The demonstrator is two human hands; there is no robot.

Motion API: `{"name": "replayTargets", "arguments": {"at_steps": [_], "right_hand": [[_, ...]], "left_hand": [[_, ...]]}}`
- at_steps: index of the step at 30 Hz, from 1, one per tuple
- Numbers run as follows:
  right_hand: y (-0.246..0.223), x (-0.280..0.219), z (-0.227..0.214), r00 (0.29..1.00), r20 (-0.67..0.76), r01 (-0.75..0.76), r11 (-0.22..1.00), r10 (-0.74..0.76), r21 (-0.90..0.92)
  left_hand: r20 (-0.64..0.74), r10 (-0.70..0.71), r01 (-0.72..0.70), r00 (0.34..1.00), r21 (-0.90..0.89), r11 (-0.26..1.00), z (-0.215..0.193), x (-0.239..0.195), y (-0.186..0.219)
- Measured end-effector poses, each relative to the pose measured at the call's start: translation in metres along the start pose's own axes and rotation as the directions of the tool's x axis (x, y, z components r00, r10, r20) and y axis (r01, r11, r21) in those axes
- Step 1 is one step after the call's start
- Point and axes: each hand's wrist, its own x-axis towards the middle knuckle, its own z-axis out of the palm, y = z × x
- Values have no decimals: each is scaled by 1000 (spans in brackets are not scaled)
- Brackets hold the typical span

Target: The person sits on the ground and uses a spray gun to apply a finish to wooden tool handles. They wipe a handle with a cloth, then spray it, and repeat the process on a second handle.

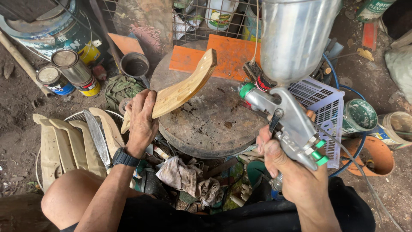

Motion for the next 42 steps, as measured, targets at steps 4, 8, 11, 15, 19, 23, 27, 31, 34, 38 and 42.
{"name": "replayTargets", "arguments": {"at_steps": [4,8,11,15,19,23,27,31,34,38,42], "right_hand": [[-6,0,-7,999,2,44,999,-44,25],[-11,1,-10,999,-25,40,997,-38,65],[-17,6,-11,998,-23,52,997,-51,50],[-24,10,-10,999,-33,31,998,-29,56],[-23,11,-11,999,-25,22,999,-21,48],[-16,8,-15,999,-15,49,998,-49,44],[-10,3,-16,996,-42,77,997,-78,-24],[-9,-2,-15,998,-24,54,998,-54,-14],[-7,-3,-9,997,-15,74,997,-73,21],[-3,1,-1,992,34,122,992,-121,-28],[-3,1,-1,985,117,143,980,-127,-140]], "left_hand": [[-14,33,-33,999,13,999,-2,-1,0],[2,45,-45,999,16,999,-2,-2,0],[8,64,-65,998,15,998,-1,-2,1],[10,75,-75,997,-1,997,0,-2,0],[23,84,-83,996,-35,996,3,-1,1],[18,104,-103,994,-41,994,8,-2,2],[26,96,-96,995,-10,995,12,-4,-2],[194,-106,102,975,30,994,21,-2,-5],[280,-135,195,951,-200,960,26,-4,-4],[366,-213,367,906,-427,826,27,-10,7],[376,-151,349,914,-540,766,25,-5,23]]}}
